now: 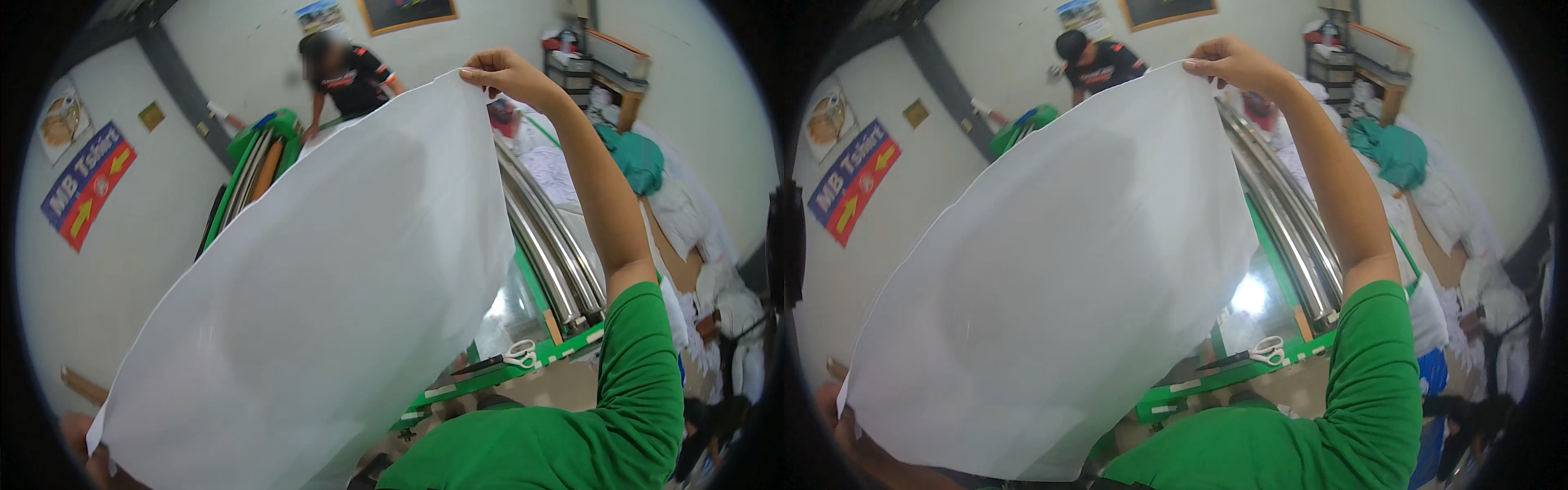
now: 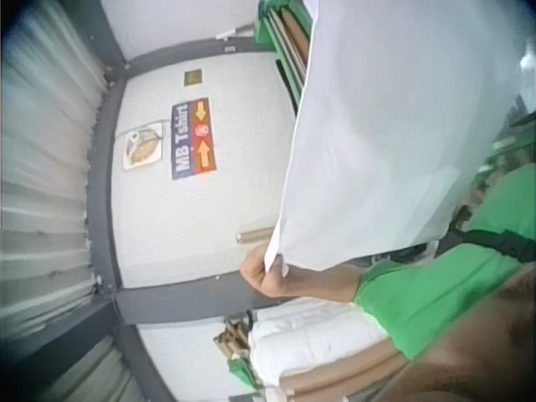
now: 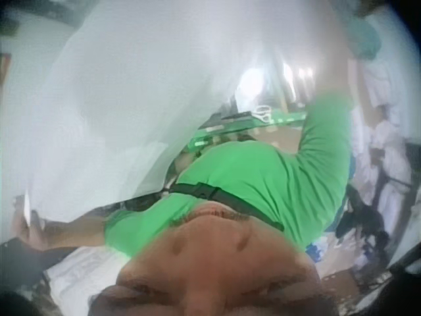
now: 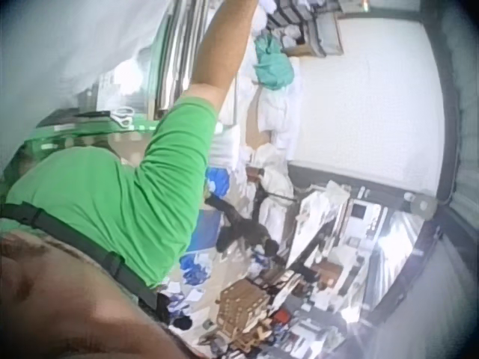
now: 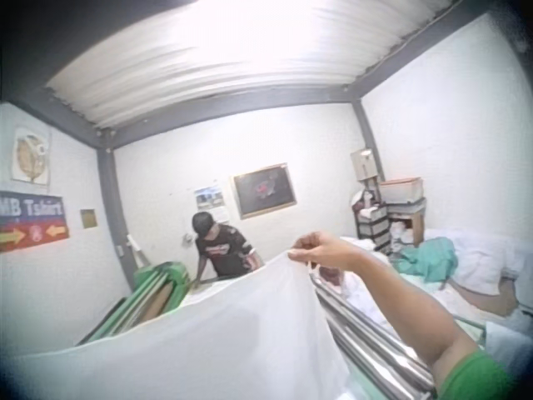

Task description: The person feeds a white fabric sheet into a green heat press machine, smooths it with both hands, and then removes and folds the sheet. The person also uses scissors to trim the fabric edge.

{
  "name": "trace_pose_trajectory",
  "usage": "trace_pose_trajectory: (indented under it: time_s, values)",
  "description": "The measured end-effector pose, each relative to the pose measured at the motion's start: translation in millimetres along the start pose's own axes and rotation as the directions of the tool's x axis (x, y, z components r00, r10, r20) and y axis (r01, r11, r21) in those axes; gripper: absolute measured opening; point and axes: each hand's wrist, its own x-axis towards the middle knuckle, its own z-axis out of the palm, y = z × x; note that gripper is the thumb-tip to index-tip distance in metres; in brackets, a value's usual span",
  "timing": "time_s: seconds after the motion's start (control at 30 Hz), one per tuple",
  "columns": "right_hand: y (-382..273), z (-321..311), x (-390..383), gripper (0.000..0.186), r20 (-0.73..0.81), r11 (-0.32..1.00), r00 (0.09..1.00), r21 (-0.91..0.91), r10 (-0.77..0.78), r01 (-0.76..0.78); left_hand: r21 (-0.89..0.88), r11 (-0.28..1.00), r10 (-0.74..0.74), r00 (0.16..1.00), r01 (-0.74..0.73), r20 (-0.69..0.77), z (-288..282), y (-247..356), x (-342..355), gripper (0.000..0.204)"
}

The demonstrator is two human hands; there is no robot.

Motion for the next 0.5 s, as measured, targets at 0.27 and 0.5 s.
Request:
trace_pose_trajectory:
  time_s: [0.27,0.5]
  values:
    - [79.0,145.3,142.5,0.039,0.155,0.994,0.986,0.081,0.062,-0.076,-0.329,0.758,-0.630,0.762,0.563,-0.147,107.5,7.6,34.1,0.045]
    - [117.0,272.4,238.8,0.037,0.302,0.980,0.950,0.200,-0.074,0.013,-0.300,0.607,-0.766,0.642,0.735,0.023,146.1,22.5,76.4,0.026]
